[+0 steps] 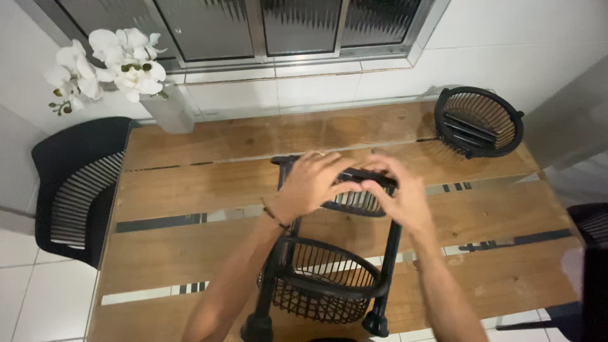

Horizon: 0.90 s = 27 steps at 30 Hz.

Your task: The person assembles a black metal plant stand on a wooden table. They attach the vertical support poles to the base, then fit the two circular wire baskets onto the frame, and finally secure the top ring to complete the stand.

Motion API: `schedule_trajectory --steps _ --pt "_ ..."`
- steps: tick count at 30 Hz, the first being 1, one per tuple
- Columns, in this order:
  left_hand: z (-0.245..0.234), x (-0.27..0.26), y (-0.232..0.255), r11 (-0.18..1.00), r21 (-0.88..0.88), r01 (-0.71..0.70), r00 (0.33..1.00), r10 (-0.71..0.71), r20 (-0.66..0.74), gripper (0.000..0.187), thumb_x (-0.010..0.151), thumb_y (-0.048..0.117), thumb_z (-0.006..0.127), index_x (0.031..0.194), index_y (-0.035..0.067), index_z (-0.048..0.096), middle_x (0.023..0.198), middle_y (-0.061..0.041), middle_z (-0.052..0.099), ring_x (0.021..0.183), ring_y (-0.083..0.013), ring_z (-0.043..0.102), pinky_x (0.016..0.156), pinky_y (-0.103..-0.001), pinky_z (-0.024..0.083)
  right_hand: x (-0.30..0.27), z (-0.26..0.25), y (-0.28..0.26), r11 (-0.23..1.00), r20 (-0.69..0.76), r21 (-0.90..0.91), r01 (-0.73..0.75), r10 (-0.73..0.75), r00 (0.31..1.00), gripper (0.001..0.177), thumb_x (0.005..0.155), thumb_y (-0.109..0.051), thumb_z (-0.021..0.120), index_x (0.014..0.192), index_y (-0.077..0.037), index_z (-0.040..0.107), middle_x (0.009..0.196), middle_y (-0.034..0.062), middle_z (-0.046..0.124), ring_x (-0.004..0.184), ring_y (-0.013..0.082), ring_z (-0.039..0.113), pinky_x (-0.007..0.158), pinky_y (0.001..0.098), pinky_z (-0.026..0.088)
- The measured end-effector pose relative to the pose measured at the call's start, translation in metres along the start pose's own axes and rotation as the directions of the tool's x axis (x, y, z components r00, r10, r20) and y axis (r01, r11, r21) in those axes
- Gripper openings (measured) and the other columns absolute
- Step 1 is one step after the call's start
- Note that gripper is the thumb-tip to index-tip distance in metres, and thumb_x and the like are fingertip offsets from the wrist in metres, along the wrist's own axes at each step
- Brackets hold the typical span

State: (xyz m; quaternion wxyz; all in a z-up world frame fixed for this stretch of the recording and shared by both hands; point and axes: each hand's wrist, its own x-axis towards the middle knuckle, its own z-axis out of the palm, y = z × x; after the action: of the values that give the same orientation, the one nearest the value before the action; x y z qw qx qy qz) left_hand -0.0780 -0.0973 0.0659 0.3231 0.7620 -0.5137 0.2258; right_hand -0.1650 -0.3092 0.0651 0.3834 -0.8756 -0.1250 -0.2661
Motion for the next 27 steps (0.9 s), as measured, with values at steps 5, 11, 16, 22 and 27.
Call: schedule_trajectory --steps 5,11,16,22,27 --pt "-0.029 -0.001 -0.007 0.919 -0.021 0.394 0.906 -0.384 0.175 0.034 0.095 0.046 0.066 0.096 0.012 0.073 0.087 -0.006 0.072 0.081 -0.0239 0.063 0.086 -0.037 0.046 0.003 -0.038 0.019 0.986 0.214 -0.092 0.142 -0.120 0.970 0.025 0.105 -0.025 0.061 0.116 -0.005 0.072 0.112 0.0117 0.077 0.095 0.0285 0.070 0.089 0.0428 0.051" --pt "-0.050 0.005 0.008 0.996 -0.043 0.077 0.994 -0.080 -0.075 0.025 0.105 0.029 0.060 0.109 0.006 0.066 0.102 -0.010 0.066 0.100 -0.0295 0.062 0.101 -0.045 0.039 0.009 -0.016 0.008 0.985 0.040 -0.088 -0.145 0.149 0.988 0.030 0.097 -0.033 0.067 0.103 -0.005 0.075 0.082 0.0111 0.073 0.068 0.0234 0.068 0.063 0.0365 0.051" --pt "-0.032 0.009 0.013 0.996 -0.001 0.094 0.996 -0.094 0.007 0.031 0.106 0.037 0.060 0.108 0.007 0.068 0.100 -0.009 0.068 0.094 -0.0268 0.061 0.092 -0.043 0.040 0.024 -0.009 -0.023 0.977 0.107 -0.199 -0.071 0.094 0.990 0.034 0.095 -0.039 0.068 0.107 -0.008 0.078 0.086 0.0126 0.076 0.070 0.0249 0.070 0.064 0.0360 0.052" --pt "-0.036 -0.033 -0.029 0.951 -0.108 0.291 0.956 -0.293 -0.007 0.041 0.106 0.046 0.047 0.099 0.012 0.068 0.093 -0.002 0.067 0.090 -0.0219 0.058 0.088 -0.041 0.037 0.024 -0.037 -0.007 0.978 0.202 0.167 -0.127 0.092 0.975 0.041 0.108 -0.036 0.048 0.127 -0.007 0.069 0.111 0.0129 0.076 0.097 0.0263 0.073 0.082 0.0359 0.057" --pt "-0.013 -0.056 -0.045 0.883 -0.182 0.432 0.901 -0.431 0.049 0.043 0.105 0.051 0.042 0.099 0.017 0.068 0.082 0.000 0.059 0.086 -0.0193 0.054 0.089 -0.038 0.044 0.003 -0.011 0.000 1.000 0.172 -0.018 0.013 -0.009 0.985 0.033 0.105 -0.029 0.054 0.119 -0.005 0.070 0.098 0.0125 0.071 0.095 0.0293 0.064 0.091 0.0433 0.045"
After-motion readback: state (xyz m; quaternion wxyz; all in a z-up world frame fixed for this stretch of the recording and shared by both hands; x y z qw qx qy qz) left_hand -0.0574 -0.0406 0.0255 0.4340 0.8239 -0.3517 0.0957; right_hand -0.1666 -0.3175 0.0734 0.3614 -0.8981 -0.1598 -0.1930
